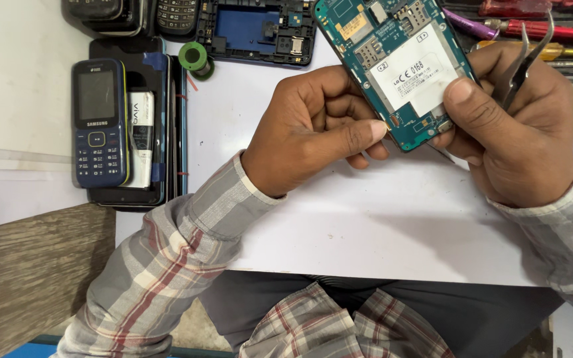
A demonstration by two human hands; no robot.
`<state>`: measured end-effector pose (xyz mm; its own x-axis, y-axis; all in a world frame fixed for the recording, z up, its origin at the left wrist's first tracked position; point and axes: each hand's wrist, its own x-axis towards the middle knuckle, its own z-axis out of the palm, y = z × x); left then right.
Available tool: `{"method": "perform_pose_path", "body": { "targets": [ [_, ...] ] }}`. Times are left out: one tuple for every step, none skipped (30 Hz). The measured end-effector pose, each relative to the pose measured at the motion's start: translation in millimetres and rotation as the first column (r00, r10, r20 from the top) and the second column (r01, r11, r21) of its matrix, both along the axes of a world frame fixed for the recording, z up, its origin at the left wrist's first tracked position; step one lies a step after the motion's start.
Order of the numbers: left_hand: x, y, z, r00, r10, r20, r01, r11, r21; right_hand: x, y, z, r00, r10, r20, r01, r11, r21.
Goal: The person handles a disassembled smartphone motherboard, using tweezers and a screwdriver to remove and reposition small components and connectors. The person repeatedly inspects the board and adjusts parts with tools.
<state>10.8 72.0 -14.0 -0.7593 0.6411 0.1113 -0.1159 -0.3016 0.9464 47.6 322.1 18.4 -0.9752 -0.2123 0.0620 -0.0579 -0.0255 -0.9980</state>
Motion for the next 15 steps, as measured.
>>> {"method": "perform_pose_path", "body": {
  "targets": [
    [0.1, 0.3, -0.1, 1.000, 0.003, 0.007, -0.003, 1.000, -0.002, 0.1, 0.1, -0.2, 1.000, 0.000, 0.000, 0.000, 1.000, -0.003],
    [0.0, 0.3, -0.1, 1.000, 0.000, 0.006, 0.000, 1.000, 0.001, 0.2, 0.0, -0.4, 1.000, -0.001, -0.001, 0.001, 1.000, -0.007],
    [-0.2, 0.2, -0.4, 1.000, -0.003, 0.005, 0.003, 1.000, 0.004, 0.2, 0.1, -0.8, 1.000, -0.001, -0.001, 0.001, 1.000, -0.010],
    [-0.3, -0.2, 0.3, 1.000, -0.006, 0.003, 0.006, 1.000, 0.007, 0.3, 0.2, -0.5, 1.000, -0.001, -0.001, 0.001, 1.000, -0.010],
    [-0.1, -0.5, 0.2, 1.000, -0.007, 0.008, 0.007, 1.000, 0.012, 0.2, 0.1, -0.7, 1.000, -0.001, 0.000, 0.001, 1.000, -0.011],
    [0.2, -0.9, 0.4, 1.000, -0.009, 0.012, 0.008, 1.000, 0.017, 0.2, -0.1, -0.6, 1.000, 0.000, 0.002, 0.000, 1.000, -0.011],
    [0.4, -1.1, 0.8, 1.000, -0.010, 0.017, 0.009, 1.000, 0.021, 0.4, -0.3, -0.5, 1.000, -0.004, 0.001, 0.004, 1.000, -0.006],
    [0.4, -1.1, 1.3, 1.000, -0.010, 0.012, 0.010, 1.000, 0.020, 0.9, -0.7, -0.2, 1.000, -0.008, 0.000, 0.008, 1.000, -0.001],
    [0.4, -1.1, 1.9, 1.000, -0.010, 0.008, 0.010, 1.000, 0.019, 1.5, -1.1, 0.2, 1.000, -0.012, -0.001, 0.012, 1.000, 0.005],
    [0.3, -1.1, 2.4, 1.000, -0.010, 0.003, 0.010, 1.000, 0.018, 2.2, -1.3, 0.5, 1.000, -0.018, -0.015, 0.019, 1.000, 0.025],
    [0.8, -1.3, 3.3, 1.000, -0.003, 0.002, 0.003, 1.000, 0.011, 3.2, -1.5, 1.3, 0.999, -0.024, -0.028, 0.025, 0.999, 0.046],
    [1.0, -1.4, 3.9, 1.000, 0.004, 0.001, -0.004, 1.000, 0.004, 4.2, -1.7, 1.7, 0.999, -0.029, -0.037, 0.032, 0.997, 0.070],
    [1.0, -1.1, 4.5, 1.000, 0.011, -0.001, -0.011, 1.000, -0.004, 5.1, -1.8, 2.1, 0.998, -0.034, -0.046, 0.039, 0.995, 0.093],
    [1.5, -0.4, 5.0, 1.000, 0.031, 0.000, -0.031, 0.999, -0.020, 6.3, -1.6, 2.5, 0.998, -0.040, -0.050, 0.046, 0.992, 0.120],
    [2.4, 0.5, 5.2, 0.999, 0.051, 0.001, -0.050, 0.998, -0.036, 7.0, -1.8, 2.5, 0.997, -0.045, -0.056, 0.053, 0.988, 0.146]
  ]
}}
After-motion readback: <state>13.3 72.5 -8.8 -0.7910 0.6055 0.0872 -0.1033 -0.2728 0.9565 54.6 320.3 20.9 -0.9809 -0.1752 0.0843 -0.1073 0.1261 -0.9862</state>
